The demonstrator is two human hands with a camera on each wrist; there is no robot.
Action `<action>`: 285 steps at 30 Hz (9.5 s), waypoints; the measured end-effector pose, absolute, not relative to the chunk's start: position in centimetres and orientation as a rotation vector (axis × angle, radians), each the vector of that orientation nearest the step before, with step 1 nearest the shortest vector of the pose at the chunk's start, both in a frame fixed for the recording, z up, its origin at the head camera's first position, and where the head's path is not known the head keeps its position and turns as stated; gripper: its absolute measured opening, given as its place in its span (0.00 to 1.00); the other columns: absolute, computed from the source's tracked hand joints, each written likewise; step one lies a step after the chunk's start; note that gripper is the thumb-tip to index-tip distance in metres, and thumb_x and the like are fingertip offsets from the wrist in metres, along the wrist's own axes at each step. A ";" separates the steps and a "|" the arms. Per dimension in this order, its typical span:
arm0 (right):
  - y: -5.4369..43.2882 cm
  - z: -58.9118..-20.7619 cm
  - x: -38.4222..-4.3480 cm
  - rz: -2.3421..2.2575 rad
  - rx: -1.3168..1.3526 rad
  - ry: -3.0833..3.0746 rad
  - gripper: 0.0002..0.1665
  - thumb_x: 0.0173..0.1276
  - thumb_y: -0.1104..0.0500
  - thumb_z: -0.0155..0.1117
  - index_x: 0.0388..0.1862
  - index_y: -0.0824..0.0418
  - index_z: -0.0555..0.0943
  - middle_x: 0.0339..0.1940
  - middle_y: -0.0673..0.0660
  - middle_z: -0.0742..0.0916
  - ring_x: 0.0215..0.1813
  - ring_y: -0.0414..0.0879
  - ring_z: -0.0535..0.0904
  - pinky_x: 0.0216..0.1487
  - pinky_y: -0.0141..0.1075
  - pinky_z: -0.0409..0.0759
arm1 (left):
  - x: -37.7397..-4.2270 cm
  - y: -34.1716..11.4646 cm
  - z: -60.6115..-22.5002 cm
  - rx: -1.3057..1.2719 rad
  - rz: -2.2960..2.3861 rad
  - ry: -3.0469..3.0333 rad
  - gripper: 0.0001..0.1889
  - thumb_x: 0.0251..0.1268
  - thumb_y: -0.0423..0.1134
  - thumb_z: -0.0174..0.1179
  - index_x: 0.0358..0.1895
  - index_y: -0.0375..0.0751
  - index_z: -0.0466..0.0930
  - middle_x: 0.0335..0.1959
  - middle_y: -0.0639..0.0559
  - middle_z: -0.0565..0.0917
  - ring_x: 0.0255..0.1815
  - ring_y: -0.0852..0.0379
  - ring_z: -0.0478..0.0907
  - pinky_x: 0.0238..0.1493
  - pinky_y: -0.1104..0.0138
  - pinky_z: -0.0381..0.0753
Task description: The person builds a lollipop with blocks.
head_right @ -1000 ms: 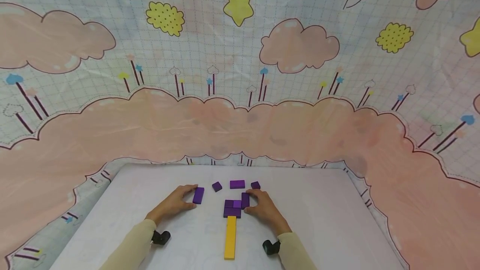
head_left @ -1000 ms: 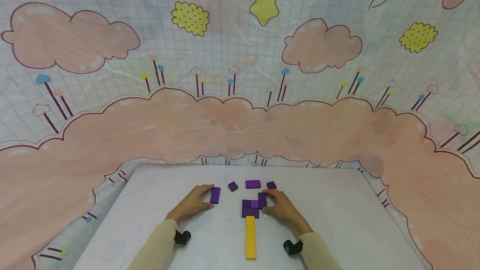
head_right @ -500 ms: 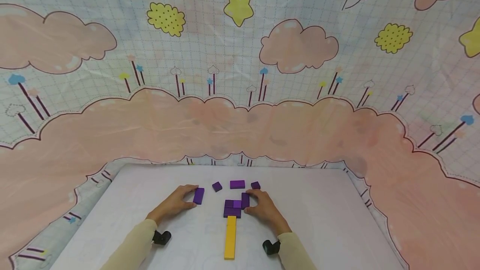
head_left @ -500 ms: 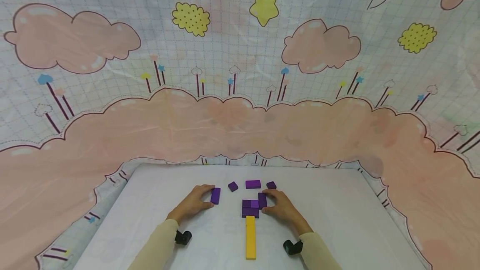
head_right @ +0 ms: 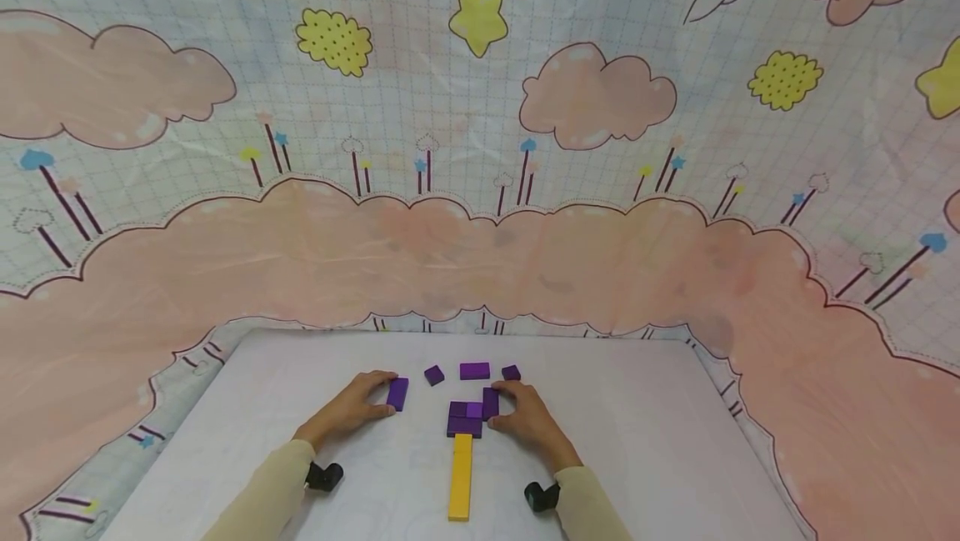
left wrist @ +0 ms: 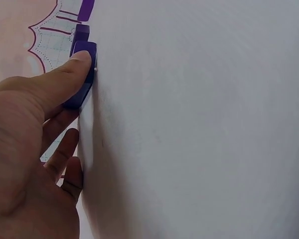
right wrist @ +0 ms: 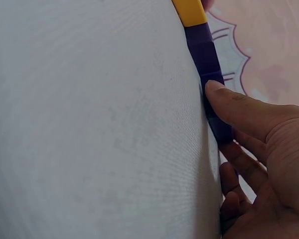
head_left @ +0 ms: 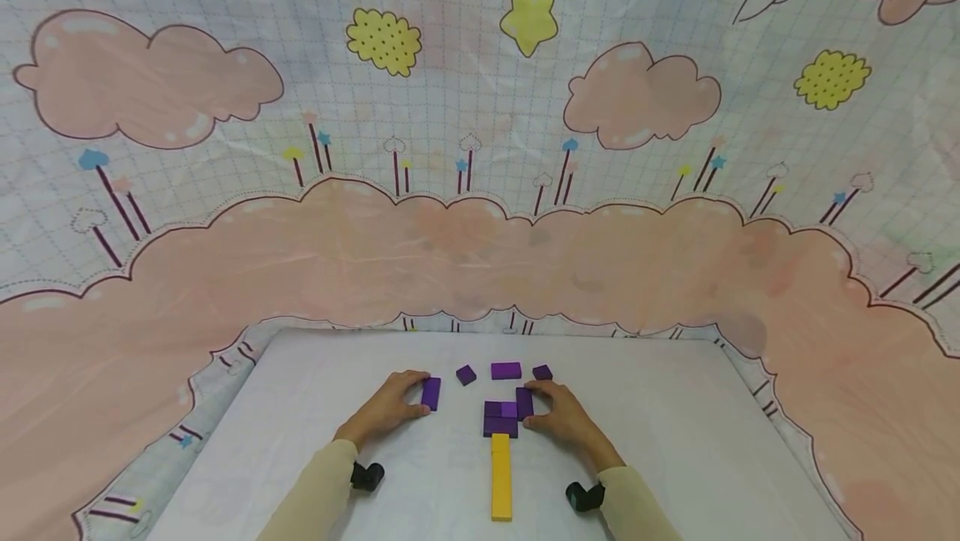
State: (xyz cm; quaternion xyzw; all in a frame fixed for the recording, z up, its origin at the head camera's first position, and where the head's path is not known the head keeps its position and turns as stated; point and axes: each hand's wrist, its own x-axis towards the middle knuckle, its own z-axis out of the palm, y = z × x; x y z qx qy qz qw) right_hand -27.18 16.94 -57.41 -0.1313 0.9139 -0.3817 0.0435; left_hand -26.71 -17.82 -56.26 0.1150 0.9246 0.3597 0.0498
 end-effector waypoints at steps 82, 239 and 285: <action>17.1 -57.4 -27.2 -1.198 -0.371 2.762 0.34 0.57 0.54 0.76 0.64 0.49 0.76 0.69 0.62 0.76 0.72 0.63 0.67 0.72 0.62 0.64 | -26.2 -10.3 -56.6 0.561 1.079 2.865 0.32 0.59 0.43 0.69 0.66 0.37 0.70 0.62 0.41 0.76 0.65 0.41 0.73 0.70 0.46 0.68; 19.8 -56.4 -32.4 -1.299 -0.244 2.820 0.15 0.61 0.62 0.71 0.48 0.61 0.83 0.35 0.53 0.86 0.37 0.43 0.78 0.45 0.38 0.78 | -25.9 -10.1 -57.6 0.485 1.126 2.847 0.34 0.59 0.48 0.69 0.68 0.43 0.71 0.69 0.41 0.73 0.70 0.40 0.67 0.72 0.43 0.64; 15.6 -55.0 -29.5 -1.500 -0.348 2.825 0.16 0.62 0.60 0.71 0.49 0.59 0.83 0.47 0.57 0.87 0.47 0.49 0.80 0.46 0.38 0.79 | -26.3 -10.1 -57.7 0.500 1.140 2.865 0.34 0.58 0.48 0.70 0.68 0.42 0.72 0.68 0.40 0.73 0.69 0.39 0.67 0.72 0.42 0.63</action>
